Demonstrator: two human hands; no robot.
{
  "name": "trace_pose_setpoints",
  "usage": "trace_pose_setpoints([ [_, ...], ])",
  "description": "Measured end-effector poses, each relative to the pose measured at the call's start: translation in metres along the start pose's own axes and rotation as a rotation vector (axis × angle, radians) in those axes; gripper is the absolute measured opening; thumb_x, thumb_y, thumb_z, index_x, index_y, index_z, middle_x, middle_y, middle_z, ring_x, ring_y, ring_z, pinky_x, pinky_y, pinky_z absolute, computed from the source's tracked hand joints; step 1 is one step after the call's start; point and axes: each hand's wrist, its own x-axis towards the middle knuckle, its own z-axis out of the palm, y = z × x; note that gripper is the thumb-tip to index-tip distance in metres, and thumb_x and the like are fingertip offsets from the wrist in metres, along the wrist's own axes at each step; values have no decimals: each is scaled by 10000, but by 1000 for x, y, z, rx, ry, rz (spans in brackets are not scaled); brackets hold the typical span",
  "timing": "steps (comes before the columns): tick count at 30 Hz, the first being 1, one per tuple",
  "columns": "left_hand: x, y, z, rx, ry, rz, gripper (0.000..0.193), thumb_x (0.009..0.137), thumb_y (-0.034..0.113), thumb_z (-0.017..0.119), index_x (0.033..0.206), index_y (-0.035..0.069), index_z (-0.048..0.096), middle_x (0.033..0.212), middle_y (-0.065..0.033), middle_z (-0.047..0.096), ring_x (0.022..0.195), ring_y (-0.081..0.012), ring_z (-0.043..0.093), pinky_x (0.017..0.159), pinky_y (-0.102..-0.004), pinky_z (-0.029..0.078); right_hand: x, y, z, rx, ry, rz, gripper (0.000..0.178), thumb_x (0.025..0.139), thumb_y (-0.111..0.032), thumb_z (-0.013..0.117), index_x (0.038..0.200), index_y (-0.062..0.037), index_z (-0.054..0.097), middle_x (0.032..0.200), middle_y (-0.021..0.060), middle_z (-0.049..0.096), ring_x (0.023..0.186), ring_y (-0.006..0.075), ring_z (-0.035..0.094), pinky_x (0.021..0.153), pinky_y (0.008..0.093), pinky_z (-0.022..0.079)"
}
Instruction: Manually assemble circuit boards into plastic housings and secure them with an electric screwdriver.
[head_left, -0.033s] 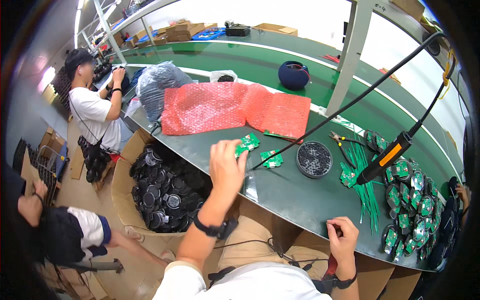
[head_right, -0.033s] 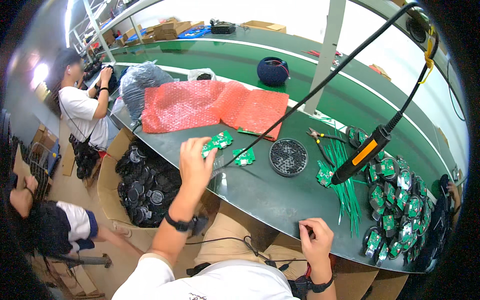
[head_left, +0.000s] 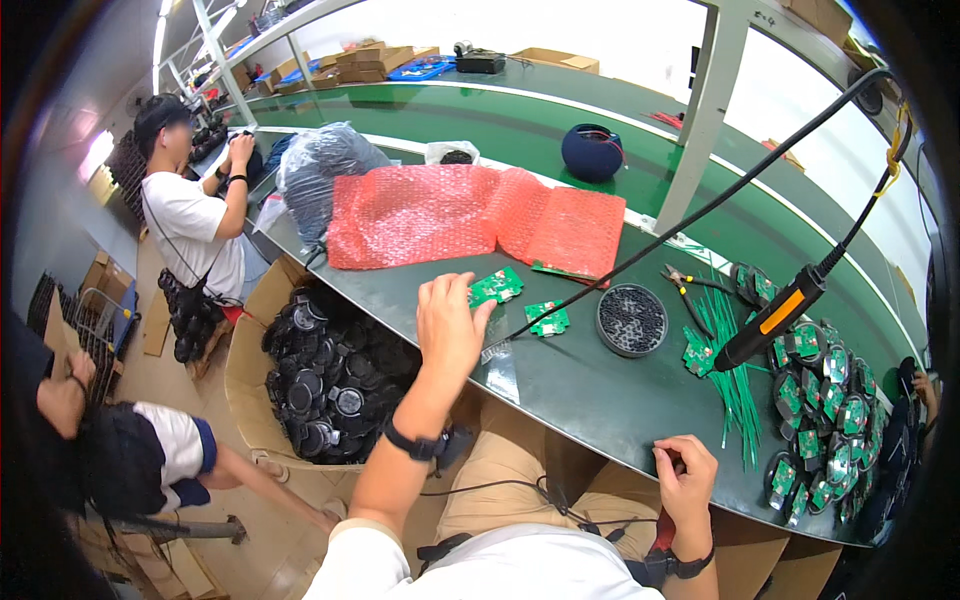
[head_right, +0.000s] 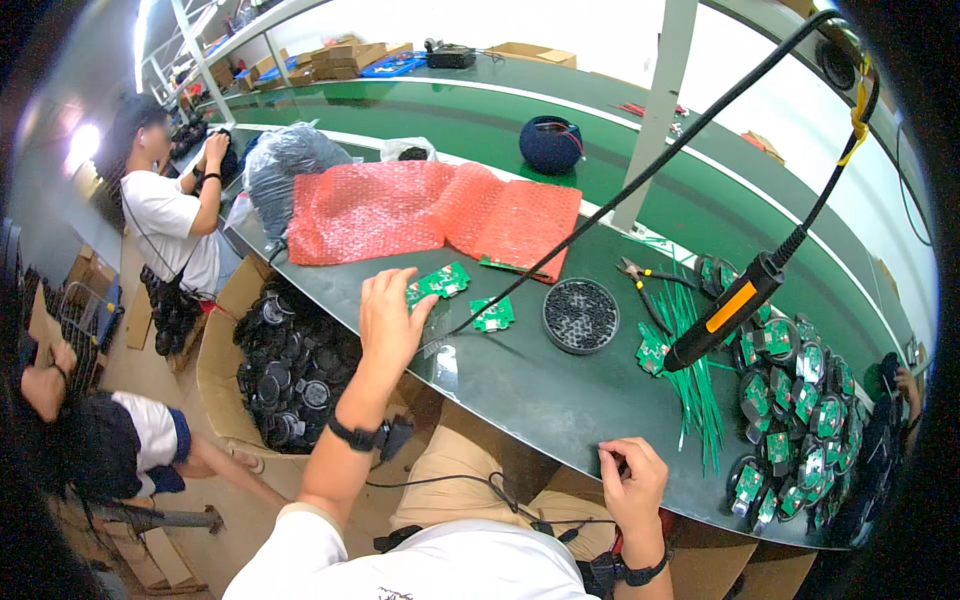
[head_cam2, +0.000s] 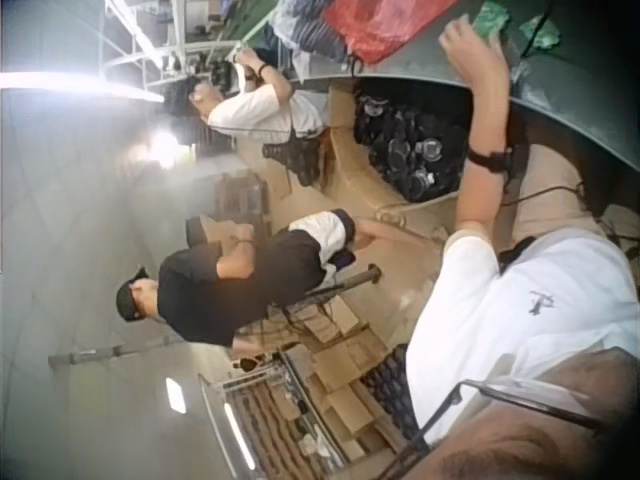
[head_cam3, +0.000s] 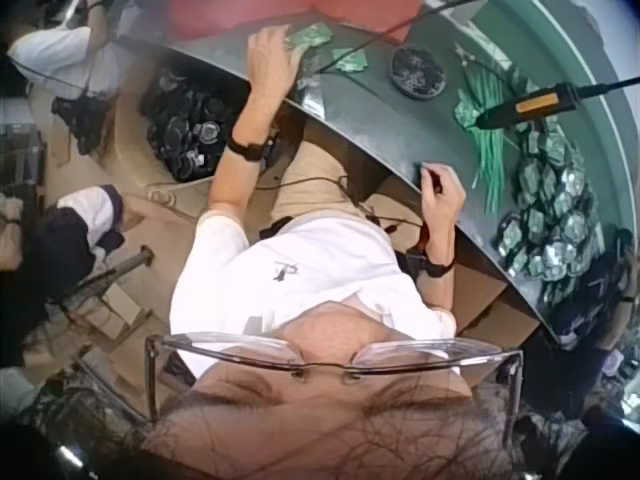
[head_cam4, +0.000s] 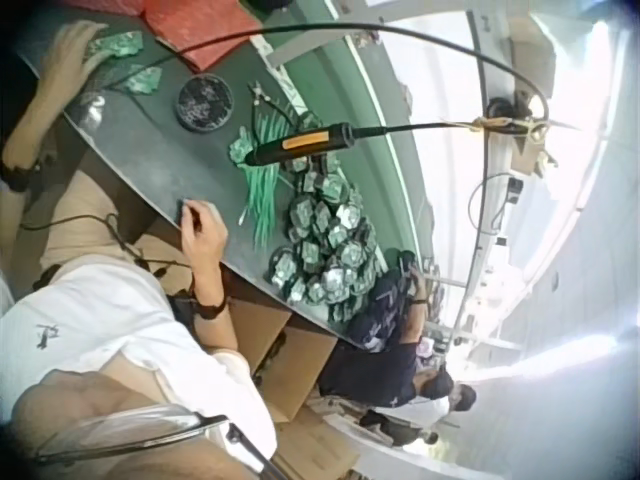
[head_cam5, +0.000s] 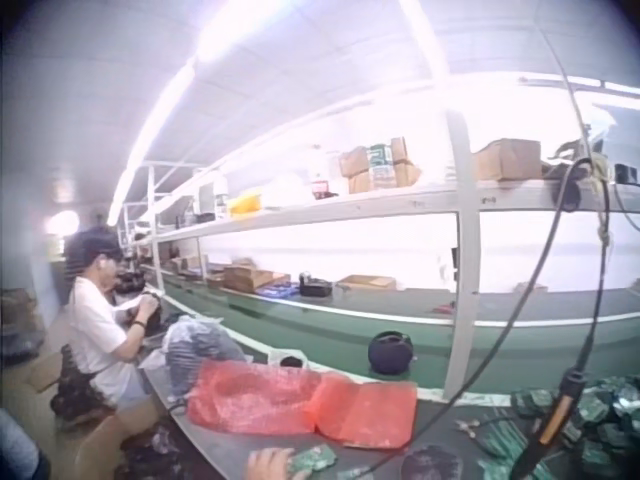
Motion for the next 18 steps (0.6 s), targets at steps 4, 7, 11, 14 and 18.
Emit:
trace_pose_setpoints([
  [4, 12, -33, 17, 44, -188, -45, 658, 788, 271, 934, 1352, 22, 704, 1221, -155, 729, 1200, -382, 640, 1048, -484, 523, -1, -1, -2, -65, -28, 13, 103, 867, 51, 770, 950, -9, 761, 891, 105, 745, 658, 164, 654, 538, 275, 462],
  [7, 12, -37, 19, -16, -181, -56, 623, 799, 261, 927, 1333, 25, 711, 1216, -157, 732, 1208, -375, 641, 1047, -485, 518, -4, -1, -4, -66, -34, 49, 96, 872, 44, 771, 951, -10, 762, 908, 105, 749, 669, 157, 658, 533, 275, 464],
  [11, -4, -42, -1, -169, -3, -61, 460, 850, 159, 889, 1258, 20, 729, 1110, -147, 742, 1030, -303, 706, 913, -412, 568, -7, -1, -4, -115, -24, 21, 100, 876, 51, 767, 953, -12, 755, 922, 98, 745, 669, 143, 642, 550, 268, 476],
  [14, -29, -65, -26, -397, 45, -235, 300, 911, 76, 829, 1185, 7, 730, 953, -98, 732, 802, -162, 702, 746, -308, 573, -8, 0, -2, -104, -23, 61, 103, 886, 59, 756, 960, -12, 751, 909, 90, 733, 677, 140, 633, 569, 261, 473],
  [18, -39, -165, -76, -272, 174, -428, 199, 912, 87, 812, 1087, 15, 751, 867, -102, 765, 725, -178, 712, 711, -344, 580, -9, 4, 0, -145, -26, 27, 121, 890, 84, 729, 972, -6, 730, 925, 100, 702, 683, 152, 606, 574, 275, 455],
])
